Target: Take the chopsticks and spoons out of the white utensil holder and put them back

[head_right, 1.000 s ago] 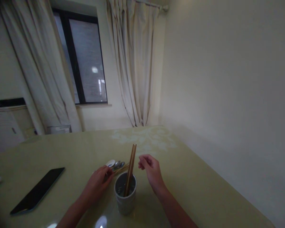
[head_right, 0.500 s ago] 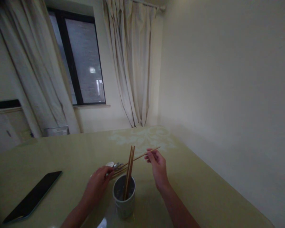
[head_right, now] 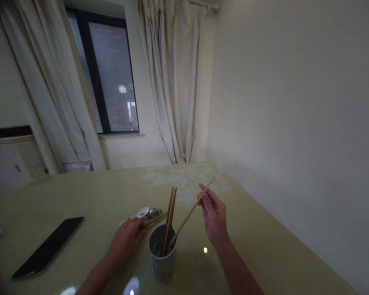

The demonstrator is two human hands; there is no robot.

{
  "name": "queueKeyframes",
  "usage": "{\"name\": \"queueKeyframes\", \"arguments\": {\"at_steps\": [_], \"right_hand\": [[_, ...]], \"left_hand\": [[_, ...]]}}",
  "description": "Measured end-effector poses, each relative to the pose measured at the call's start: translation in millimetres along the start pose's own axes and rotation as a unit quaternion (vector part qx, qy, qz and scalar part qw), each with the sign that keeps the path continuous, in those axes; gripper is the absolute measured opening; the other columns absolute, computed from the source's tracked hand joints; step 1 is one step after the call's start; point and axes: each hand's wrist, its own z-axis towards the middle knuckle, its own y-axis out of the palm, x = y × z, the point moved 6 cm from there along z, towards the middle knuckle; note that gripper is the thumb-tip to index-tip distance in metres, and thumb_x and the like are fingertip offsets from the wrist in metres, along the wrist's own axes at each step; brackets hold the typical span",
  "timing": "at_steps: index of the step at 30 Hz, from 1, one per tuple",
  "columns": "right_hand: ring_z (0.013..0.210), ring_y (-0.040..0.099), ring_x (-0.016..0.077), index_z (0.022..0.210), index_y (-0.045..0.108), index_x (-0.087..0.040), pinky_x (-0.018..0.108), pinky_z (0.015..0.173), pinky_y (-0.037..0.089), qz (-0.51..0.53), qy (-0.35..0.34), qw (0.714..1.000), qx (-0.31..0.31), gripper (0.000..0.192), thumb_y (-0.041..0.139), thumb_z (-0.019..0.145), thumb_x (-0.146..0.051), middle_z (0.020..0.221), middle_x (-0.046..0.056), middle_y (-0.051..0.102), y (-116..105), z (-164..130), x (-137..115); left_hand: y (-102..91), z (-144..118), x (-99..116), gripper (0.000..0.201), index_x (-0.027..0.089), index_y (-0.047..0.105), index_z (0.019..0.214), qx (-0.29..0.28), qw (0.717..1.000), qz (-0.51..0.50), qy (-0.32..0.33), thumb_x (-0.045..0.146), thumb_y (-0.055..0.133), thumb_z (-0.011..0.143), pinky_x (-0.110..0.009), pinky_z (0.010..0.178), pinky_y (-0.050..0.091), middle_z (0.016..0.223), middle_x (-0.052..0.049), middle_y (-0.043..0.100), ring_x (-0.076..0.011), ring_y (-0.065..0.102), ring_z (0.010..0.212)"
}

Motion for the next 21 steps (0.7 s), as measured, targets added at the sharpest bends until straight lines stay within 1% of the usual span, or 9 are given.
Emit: {"name": "queueKeyframes", "arguments": {"at_steps": [3,5,8,11,14,16,17,19,21], "right_hand": [[0.069,0.064,0.0150,0.122,0.080,-0.024,0.028,0.065,0.053,-0.065,0.036,0.992,-0.105,0.049,0.089,0.081,-0.048,0.083,0.003,0.076,22,-11,12],[0.068,0.067,0.0170,0.122,0.079,-0.024,0.029,0.061,0.050,-0.090,0.056,0.984,-0.143,0.049,0.090,0.080,-0.048,0.087,0.006,0.079,30,-16,21],[0.065,0.069,0.0185,0.113,0.081,-0.022,0.029,0.058,0.047,-0.108,0.078,0.977,-0.166,0.046,0.088,0.080,-0.054,0.085,0.007,0.079,34,-20,34],[0.061,0.066,0.0169,0.100,0.081,-0.019,0.028,0.056,0.044,-0.126,0.101,0.969,-0.185,0.046,0.082,0.083,-0.062,0.078,0.005,0.076,36,-24,49],[0.056,0.061,0.0145,0.088,0.075,-0.018,0.026,0.053,0.041,-0.141,0.124,0.967,-0.171,0.051,0.076,0.084,-0.070,0.070,0.002,0.069,35,-29,66],[0.056,0.059,0.0144,0.085,0.071,-0.019,0.025,0.051,0.040,-0.150,0.143,0.964,-0.167,0.055,0.079,0.078,-0.073,0.070,0.000,0.067,35,-32,77],[0.056,0.059,0.0148,0.084,0.070,-0.019,0.025,0.051,0.041,-0.151,0.153,0.961,-0.172,0.056,0.081,0.075,-0.073,0.070,0.000,0.067,36,-34,82],[0.060,0.062,0.0165,0.082,0.070,-0.019,0.026,0.054,0.043,-0.148,0.166,0.956,-0.189,0.056,0.082,0.074,-0.073,0.070,0.001,0.069,39,-36,88],[0.066,0.064,0.0188,0.081,0.072,-0.019,0.028,0.058,0.045,-0.142,0.154,0.960,-0.188,0.054,0.081,0.076,-0.072,0.072,0.003,0.071,39,-33,85]], "left_hand": [[0.6,-2,2,0.018,0.022,0.071,0.098,0.017,1.000,0.008,0.012,0.023,0.053,0.098,-0.035,0.095,0.046,0.109,-0.008,0.076,-0.0270,0.067,0.110],[0.8,-2,5,0.018,0.022,0.070,0.095,0.038,0.999,-0.003,0.027,0.023,0.052,0.098,-0.036,0.094,0.046,0.107,-0.009,0.076,-0.0279,0.067,0.108],[0.8,-3,10,0.017,0.022,0.067,0.091,0.080,0.995,-0.052,0.036,0.025,0.051,0.096,-0.037,0.090,0.046,0.102,-0.009,0.076,-0.0285,0.067,0.102],[2.1,-4,16,0.016,0.024,0.065,0.091,0.106,0.981,-0.161,0.040,0.032,0.052,0.097,-0.036,0.084,0.047,0.095,-0.008,0.076,-0.0276,0.069,0.093],[6.8,-6,28,0.021,0.024,0.064,0.097,0.088,0.944,-0.310,0.065,0.040,0.051,0.099,-0.034,0.078,0.049,0.096,-0.007,0.076,-0.0249,0.070,0.086],[11.3,-8,38,0.020,0.023,0.065,0.098,0.060,0.919,-0.381,0.087,0.041,0.055,0.098,-0.032,0.075,0.050,0.095,-0.006,0.076,-0.0226,0.068,0.082],[13.3,-9,42,0.019,0.023,0.065,0.097,0.048,0.910,-0.400,0.094,0.040,0.058,0.097,-0.030,0.074,0.049,0.093,-0.005,0.076,-0.0216,0.067,0.080],[15.4,-10,46,0.018,0.022,0.066,0.095,0.037,0.903,-0.416,0.103,0.040,0.062,0.096,-0.029,0.071,0.049,0.090,-0.004,0.076,-0.0206,0.065,0.078],[13.6,-9,45,0.023,0.023,0.069,0.098,0.044,0.904,-0.411,0.106,0.043,0.059,0.099,-0.030,0.073,0.050,0.093,-0.005,0.077,-0.0214,0.067,0.081]]}}
